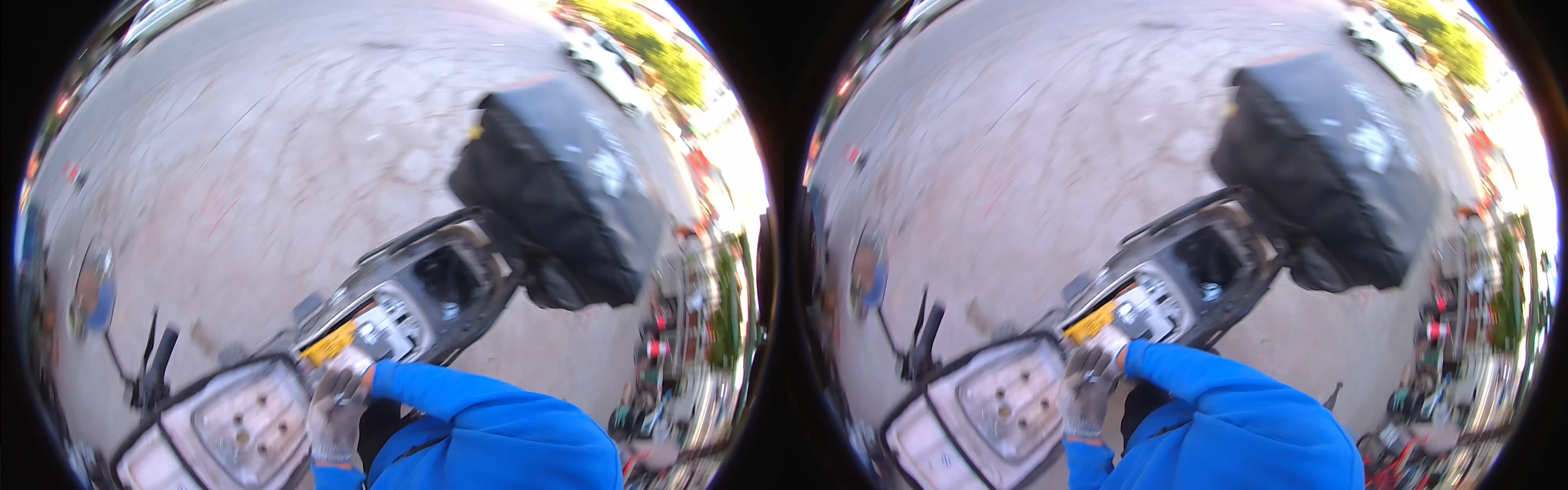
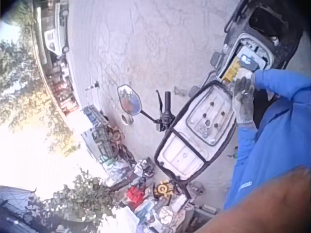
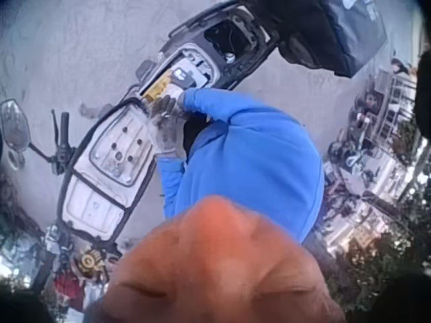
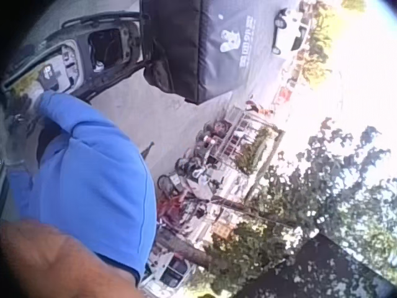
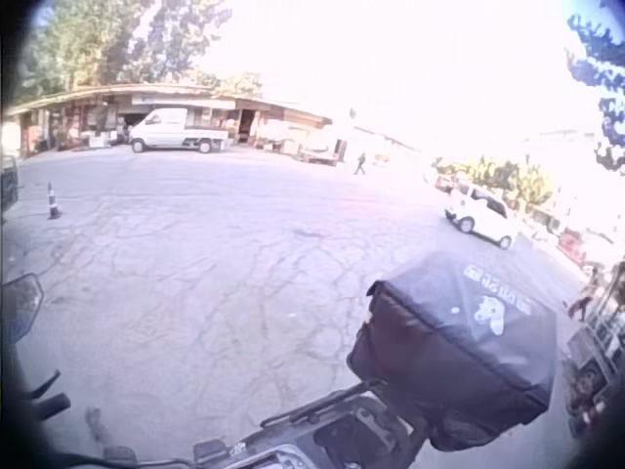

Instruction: The person uses a cordless drill to remove and reinstall screws on the rear storage compartment of a scooter. They open the compartment, remove a plastic cover, place it back, and then secure the compartment with screws.

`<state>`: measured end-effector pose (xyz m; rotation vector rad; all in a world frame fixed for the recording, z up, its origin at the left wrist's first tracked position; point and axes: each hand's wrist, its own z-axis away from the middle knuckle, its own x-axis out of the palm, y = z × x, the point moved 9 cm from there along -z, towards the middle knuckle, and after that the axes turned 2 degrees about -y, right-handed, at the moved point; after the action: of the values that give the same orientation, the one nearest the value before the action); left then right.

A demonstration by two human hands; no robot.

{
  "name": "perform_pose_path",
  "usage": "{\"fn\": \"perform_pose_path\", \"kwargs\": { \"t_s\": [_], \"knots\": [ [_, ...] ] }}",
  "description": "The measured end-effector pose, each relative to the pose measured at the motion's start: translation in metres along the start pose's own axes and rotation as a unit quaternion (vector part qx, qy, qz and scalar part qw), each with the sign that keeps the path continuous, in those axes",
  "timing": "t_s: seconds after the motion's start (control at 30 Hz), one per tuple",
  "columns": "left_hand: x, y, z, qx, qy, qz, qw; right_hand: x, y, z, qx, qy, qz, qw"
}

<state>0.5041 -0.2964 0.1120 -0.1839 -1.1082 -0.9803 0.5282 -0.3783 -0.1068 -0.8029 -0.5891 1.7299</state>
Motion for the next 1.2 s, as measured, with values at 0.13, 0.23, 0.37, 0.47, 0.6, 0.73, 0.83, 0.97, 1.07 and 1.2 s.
{"fn": "perform_pose_path", "kwargs": {
  "t_s": [0.13,0.23,0.37,0.47,0.6,0.73,0.83,0.97,1.07,1.2],
  "knots": [
    [0.039,-0.009,0.039,0.001,0.083,-0.108,0.991,-0.030,-0.079,0.070,-0.213,0.044,0.427,0.878],
    [0.069,-0.025,0.052,-0.030,0.046,-0.198,0.979,-0.095,-0.101,0.138,-0.189,0.116,0.283,0.933],
    [0.061,-0.045,0.035,0.003,-0.112,-0.418,0.901,-0.155,-0.085,0.225,-0.140,0.190,0.106,0.966],
    [0.065,-0.054,0.039,0.073,-0.204,-0.545,0.810,-0.184,-0.050,0.270,-0.143,0.238,0.058,0.959],
    [0.081,-0.094,0.040,-0.102,-0.080,-0.359,0.924,-0.210,0.005,0.316,-0.181,0.273,0.017,0.945],
    [0.112,-0.139,0.056,-0.150,-0.030,-0.376,0.914,-0.234,0.045,0.384,-0.177,0.280,0.024,0.943],
    [0.112,-0.170,0.051,-0.143,-0.065,-0.446,0.881,-0.244,0.080,0.435,-0.153,0.281,0.006,0.947],
    [0.115,-0.207,0.050,-0.187,-0.036,-0.445,0.875,-0.247,0.137,0.474,-0.133,0.290,-0.004,0.948],
    [0.087,-0.233,0.031,-0.249,-0.019,-0.375,0.893,-0.248,0.169,0.503,-0.129,0.309,-0.043,0.941],
    [0.137,-0.260,0.044,-0.285,-0.052,-0.375,0.881,-0.238,0.223,0.526,-0.086,0.359,-0.075,0.926]
  ]
}}
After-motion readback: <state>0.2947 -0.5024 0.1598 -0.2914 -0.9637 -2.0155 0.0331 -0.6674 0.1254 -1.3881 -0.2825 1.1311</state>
